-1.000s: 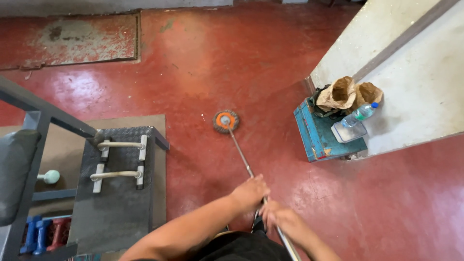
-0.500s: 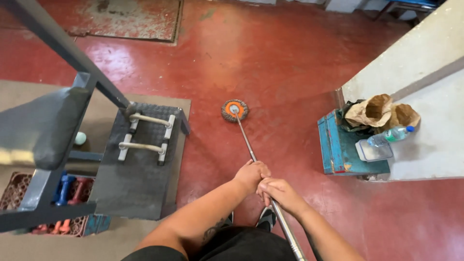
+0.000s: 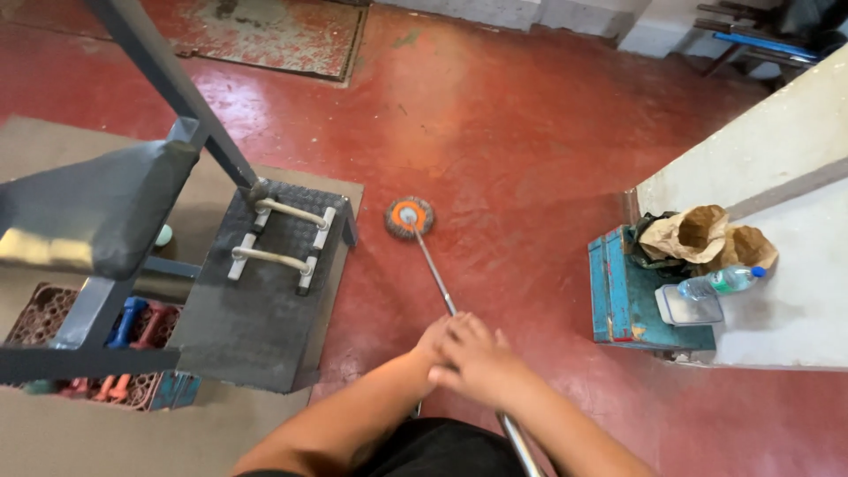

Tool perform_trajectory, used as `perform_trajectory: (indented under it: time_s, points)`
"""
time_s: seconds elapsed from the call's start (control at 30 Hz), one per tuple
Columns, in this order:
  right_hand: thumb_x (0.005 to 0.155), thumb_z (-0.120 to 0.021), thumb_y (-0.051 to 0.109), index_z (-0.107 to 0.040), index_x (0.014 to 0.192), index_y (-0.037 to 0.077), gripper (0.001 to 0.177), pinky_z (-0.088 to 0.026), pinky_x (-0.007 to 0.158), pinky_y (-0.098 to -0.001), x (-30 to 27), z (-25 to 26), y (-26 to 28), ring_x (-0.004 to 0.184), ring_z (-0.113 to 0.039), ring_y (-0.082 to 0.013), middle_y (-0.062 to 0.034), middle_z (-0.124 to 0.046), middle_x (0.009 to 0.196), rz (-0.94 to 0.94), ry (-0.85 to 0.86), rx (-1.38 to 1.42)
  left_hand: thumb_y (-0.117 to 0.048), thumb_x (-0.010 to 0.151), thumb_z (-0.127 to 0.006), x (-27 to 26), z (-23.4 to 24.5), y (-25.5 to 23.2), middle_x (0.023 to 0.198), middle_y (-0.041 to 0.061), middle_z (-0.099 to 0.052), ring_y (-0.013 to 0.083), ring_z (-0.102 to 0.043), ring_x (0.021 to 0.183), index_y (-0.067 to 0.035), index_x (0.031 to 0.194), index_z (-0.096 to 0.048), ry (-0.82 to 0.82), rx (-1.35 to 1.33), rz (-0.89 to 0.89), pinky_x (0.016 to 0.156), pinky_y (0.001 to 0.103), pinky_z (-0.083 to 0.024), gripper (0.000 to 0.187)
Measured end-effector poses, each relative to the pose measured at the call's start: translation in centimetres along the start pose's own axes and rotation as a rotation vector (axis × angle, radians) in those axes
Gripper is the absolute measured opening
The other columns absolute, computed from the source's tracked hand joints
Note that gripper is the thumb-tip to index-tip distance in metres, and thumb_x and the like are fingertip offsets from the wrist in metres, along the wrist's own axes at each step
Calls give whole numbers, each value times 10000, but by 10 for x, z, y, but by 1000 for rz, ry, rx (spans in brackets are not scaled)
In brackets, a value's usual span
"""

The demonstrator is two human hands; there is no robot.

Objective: Mopping the floor in a gym environment around various fitness equipment.

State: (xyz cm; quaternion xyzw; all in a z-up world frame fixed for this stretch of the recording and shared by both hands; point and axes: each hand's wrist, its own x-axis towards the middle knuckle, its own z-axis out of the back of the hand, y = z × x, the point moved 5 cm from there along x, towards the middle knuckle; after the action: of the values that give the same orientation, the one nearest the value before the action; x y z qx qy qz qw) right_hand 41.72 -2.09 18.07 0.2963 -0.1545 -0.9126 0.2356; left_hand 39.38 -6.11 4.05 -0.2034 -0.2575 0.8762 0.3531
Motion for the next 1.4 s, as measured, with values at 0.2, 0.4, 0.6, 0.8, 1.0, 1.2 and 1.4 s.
perform_trajectory:
  time_s: [0.2, 0.4, 0.6, 0.8, 1.0, 1.2, 1.4]
  points:
    - [902, -584, 558, -497, 1443, 194, 658, -326, 1122, -545, 2, -10, -41, 1491, -252, -336, -97, -340, 1585, -26, -39, 25, -516, 879, -538, 42, -52, 25, 1653, 51, -250, 300, -196, 1483, -305, 1537, -374, 187, 385, 121, 1189, 514, -173, 710]
    - [916, -569, 583, -529, 1451, 212, 652, -305, 1126, -545, -72, -14, -38, 1460, -320, -383, -92, -421, 1561, 46, -101, 5, -378, 952, -560, -14, -76, -54, 1535, 106, -519, 348, -436, 1430, -209, 1443, -565, -202, 57, -301, 1189, 490, -387, 519]
    - [931, -583, 594, -563, 1397, 165, 633, -298, 1150, -538, -108, -26, -33, 1372, -377, -432, -120, -469, 1482, 218, -80, 39, -388, 966, -547, 9, -202, -48, 1494, 133, -507, 322, -430, 1410, -163, 1423, -556, -157, -770, -100, 1125, 439, -415, 510]
    - [927, -513, 609, -590, 1371, 234, 587, -357, 1103, -518, -119, -32, -46, 1377, -400, -346, -67, -487, 1455, 86, 73, 53, -412, 1012, -493, 18, -242, -14, 1300, 123, -607, 258, -569, 1290, -140, 1358, -601, -545, -1290, 138, 1026, 365, -502, 453]
    - [921, -528, 621, -562, 1410, 237, 623, -344, 1092, -554, -169, -84, -72, 1431, -326, -352, -72, -450, 1526, 125, 59, 63, -282, 964, -559, -6, -258, -85, 1433, 150, -534, 256, -489, 1340, -144, 1423, -560, -83, -502, -112, 1059, 396, -458, 479]
    - [905, -641, 578, -568, 1377, 203, 607, -332, 1136, -547, -229, -117, -71, 1468, -212, -451, -135, -378, 1582, 212, 108, 206, -314, 918, -596, -39, -273, -167, 1498, 198, -419, 412, -346, 1315, -154, 1463, -496, -8, 191, -105, 1091, 534, -329, 577]
    - [862, -695, 533, -610, 1355, 170, 618, -348, 1101, -507, -194, -157, -104, 1385, -329, -426, -194, -391, 1558, 257, 69, 61, -298, 956, -579, -17, -323, -133, 1421, 164, -520, 327, -443, 1307, -145, 1399, -554, -159, -44, -139, 1101, 460, -393, 469]
